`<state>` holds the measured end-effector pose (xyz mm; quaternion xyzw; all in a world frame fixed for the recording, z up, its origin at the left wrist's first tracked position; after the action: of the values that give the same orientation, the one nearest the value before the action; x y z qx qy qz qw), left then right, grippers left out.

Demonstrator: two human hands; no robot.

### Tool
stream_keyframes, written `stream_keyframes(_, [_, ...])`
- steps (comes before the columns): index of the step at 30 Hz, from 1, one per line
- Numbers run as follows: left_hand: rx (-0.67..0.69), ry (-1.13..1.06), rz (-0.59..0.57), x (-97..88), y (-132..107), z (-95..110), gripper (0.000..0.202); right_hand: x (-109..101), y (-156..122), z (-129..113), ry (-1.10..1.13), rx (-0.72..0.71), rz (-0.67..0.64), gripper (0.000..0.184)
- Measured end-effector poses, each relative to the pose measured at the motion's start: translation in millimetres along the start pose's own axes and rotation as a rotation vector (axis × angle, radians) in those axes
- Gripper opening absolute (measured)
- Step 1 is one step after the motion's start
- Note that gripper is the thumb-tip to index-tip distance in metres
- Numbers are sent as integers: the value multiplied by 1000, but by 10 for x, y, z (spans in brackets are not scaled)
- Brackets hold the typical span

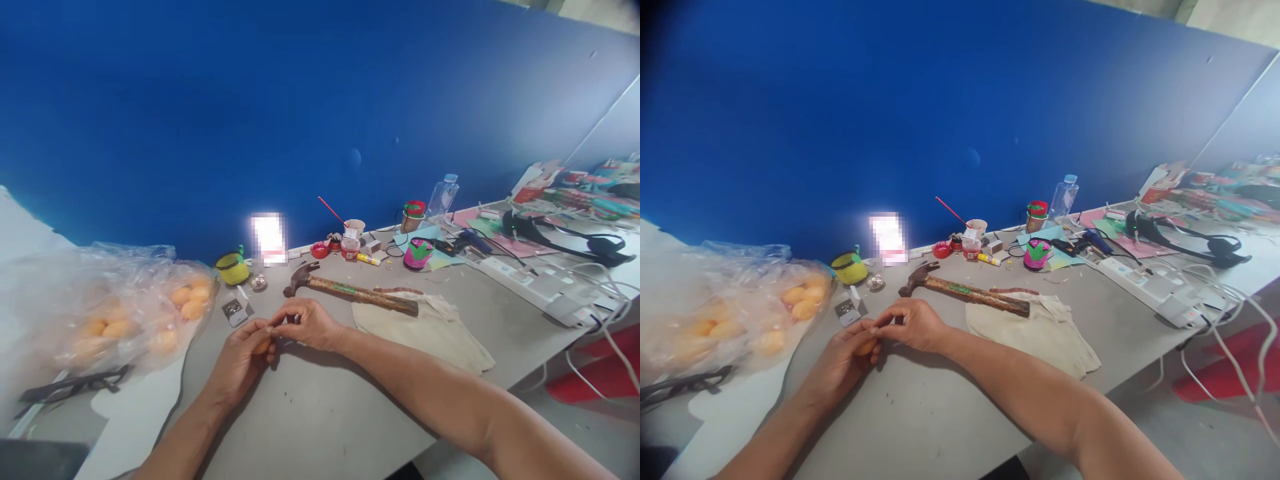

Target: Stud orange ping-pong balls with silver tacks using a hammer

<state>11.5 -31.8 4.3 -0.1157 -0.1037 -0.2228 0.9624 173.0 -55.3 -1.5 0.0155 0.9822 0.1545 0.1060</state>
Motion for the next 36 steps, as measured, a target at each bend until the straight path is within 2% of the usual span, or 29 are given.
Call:
stream_keyframes(5, [-21, 18, -20, -22, 21, -11, 27, 18, -14, 22, -129, -81, -7, 7])
stream_keyframes(10, [-26, 20, -9, -12, 0, 5, 22, 39, -36, 43, -277, -146, -14, 15])
stream_keyframes(18, [-60, 37, 0, -11, -11, -7, 18, 23, -48, 35, -351, -231, -24, 7])
stream_keyframes(27, [-53, 49, -8, 6, -16, -13, 17, 0, -26, 48, -226, -189, -51, 7])
stream_keyframes(36, [-39, 56, -19, 6, -5, -10, 23, 22, -20, 11, -277, -127, -30, 3])
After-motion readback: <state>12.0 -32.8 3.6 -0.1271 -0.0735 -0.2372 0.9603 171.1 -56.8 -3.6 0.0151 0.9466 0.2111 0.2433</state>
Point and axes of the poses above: each hand's wrist, its own y-axis towards the middle knuckle, its own x-axis out of the palm, z = x × y, the point moved 2 cm from there along y, towards the middle knuckle, and after that the axes turned 4 degrees about x, right-handed, at the moved point
